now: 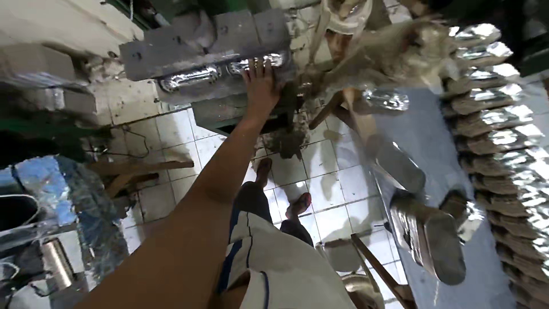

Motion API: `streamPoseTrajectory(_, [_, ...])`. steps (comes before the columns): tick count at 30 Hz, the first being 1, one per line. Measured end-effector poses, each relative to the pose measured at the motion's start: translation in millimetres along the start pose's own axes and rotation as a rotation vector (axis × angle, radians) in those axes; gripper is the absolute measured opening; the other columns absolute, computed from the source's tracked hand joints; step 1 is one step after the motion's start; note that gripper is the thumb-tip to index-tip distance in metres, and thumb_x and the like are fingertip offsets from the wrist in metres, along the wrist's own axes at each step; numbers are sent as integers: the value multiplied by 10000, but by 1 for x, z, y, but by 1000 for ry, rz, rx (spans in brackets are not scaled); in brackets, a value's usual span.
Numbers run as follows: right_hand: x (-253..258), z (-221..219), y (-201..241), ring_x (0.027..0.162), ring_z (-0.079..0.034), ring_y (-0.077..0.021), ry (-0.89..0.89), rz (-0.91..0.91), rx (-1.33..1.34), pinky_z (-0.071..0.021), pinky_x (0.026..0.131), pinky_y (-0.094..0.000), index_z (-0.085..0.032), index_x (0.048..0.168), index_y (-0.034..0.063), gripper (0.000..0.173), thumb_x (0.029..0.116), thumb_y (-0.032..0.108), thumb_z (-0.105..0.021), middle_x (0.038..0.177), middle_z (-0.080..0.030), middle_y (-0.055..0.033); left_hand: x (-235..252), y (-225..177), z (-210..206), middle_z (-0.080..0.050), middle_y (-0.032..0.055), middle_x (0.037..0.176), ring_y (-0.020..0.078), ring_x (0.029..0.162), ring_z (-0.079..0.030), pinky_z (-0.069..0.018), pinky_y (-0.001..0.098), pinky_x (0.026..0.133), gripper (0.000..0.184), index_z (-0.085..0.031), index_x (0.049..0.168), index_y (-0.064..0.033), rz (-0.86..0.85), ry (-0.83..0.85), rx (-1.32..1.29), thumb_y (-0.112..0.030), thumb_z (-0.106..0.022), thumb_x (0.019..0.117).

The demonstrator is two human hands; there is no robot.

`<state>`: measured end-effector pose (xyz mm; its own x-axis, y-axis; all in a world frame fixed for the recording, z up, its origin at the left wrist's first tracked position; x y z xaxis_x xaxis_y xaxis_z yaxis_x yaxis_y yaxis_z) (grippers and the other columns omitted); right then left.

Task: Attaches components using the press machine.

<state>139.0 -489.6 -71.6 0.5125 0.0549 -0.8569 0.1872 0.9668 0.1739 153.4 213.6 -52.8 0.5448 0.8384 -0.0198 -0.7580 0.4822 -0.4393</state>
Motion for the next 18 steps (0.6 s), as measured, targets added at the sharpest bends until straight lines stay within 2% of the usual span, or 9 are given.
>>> streamPoseTrajectory(3, [94, -20, 56, 1165, -661, -385, -19, 151, -328, -493, 1046, -582, -685, 1279, -1, 351, 1059, 231, -541, 1222, -698, -248, -20, 34, 40, -675, 169, 1272, 383, 1267, -583, -331, 617, 1154, 322, -710, 1255, -106, -52, -167, 15, -282, -604, 1008])
streamPoseTrajectory(5, [115, -22, 193, 1097, -671, -425, -72, 442, -478, -508, 983, -629, -706, 1251, 26, 318, 1061, 195, -514, 1147, -711, -257, -41, 62, 68, -707, 125, 1188, 349, 1203, -615, -396, 595, 1094, 260, -761, 1093, -131, -84, -121, -16, -302, -578, 1019])
streamPoseTrajectory(6, [98, -24, 286, 1111, -668, -452, -99, 593, -555, -504, 977, -649, -706, 1273, 43, 310, 1052, 126, -506, 1171, -707, -264, -50, 88, 76, -668, 128, 1277, 366, 1276, -559, -382, 616, 1109, 242, -769, 1071, -139, -73, -56, -28, -301, -607, 997])
streamPoseTrajectory(9, [22, -55, 512, 1117, -678, -427, -396, 1205, -673, -552, 908, -623, -753, 1214, 137, 398, 905, -61, -599, 1234, -702, -203, -61, 179, 85, -469, 165, 1550, 449, 1495, -292, -150, 727, 1193, 240, -758, 1122, -131, -25, 23, -7, -285, -649, 973])
streamPoseTrajectory(12, [10, -79, 626, 1351, -527, -456, -527, 1447, -732, -441, 1098, -625, -714, 1288, 198, 466, 899, -42, -623, 1445, -599, -167, -92, 199, 115, -643, 194, 1309, 426, 1333, -516, -139, 753, 1173, 314, -711, 1119, -43, -112, -164, -58, -300, -540, 1056])
streamPoseTrajectory(13, [22, -77, 649, 1382, -496, -465, -536, 1426, -749, -428, 1101, -635, -705, 1308, 195, 474, 902, -35, -622, 1473, -581, -161, -111, 198, 130, -676, 209, 1210, 409, 1251, -583, -171, 742, 1172, 327, -703, 1113, -17, -121, -209, -114, -292, -531, 1064])
streamPoseTrajectory(15, [46, -66, 676, 1360, -533, -430, -595, 1365, -782, -484, 1038, -621, -702, 1311, 193, 467, 900, -13, -618, 1465, -597, -120, -157, 209, 142, -702, 218, 1089, 349, 1052, -677, -429, 624, 1072, 317, -682, 1161, 30, -36, -158, -249, -250, -605, 1033])
streamPoseTrajectory(16, [50, -67, 687, 1329, -559, -414, -585, 1347, -796, -506, 997, -620, -705, 1302, 188, 486, 877, -33, -623, 1446, -611, -114, -184, 225, 134, -702, 211, 1036, 325, 938, -694, -539, 558, 921, 355, -642, 1248, 29, 47, -69, -297, -225, -649, 1001])
streamPoseTrajectory(18, [46, -94, 703, 1232, -628, -407, -540, 1324, -855, -548, 893, -634, -714, 1293, 209, 499, 868, -36, -621, 1357, -665, -123, -244, 269, 97, -715, 210, 1023, 347, 881, -708, -571, 570, 822, 595, -450, 1520, -84, 310, 252, -392, -165, -677, 976])
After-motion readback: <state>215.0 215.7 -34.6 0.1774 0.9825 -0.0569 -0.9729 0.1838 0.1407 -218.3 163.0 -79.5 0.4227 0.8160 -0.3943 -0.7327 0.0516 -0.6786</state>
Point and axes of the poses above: each hand's wrist, its own x-axis towards the middle knuckle, its own z-axis out of the back of the hand, y = z × x, the point moved 7 cm from there along x, towards the middle knuckle
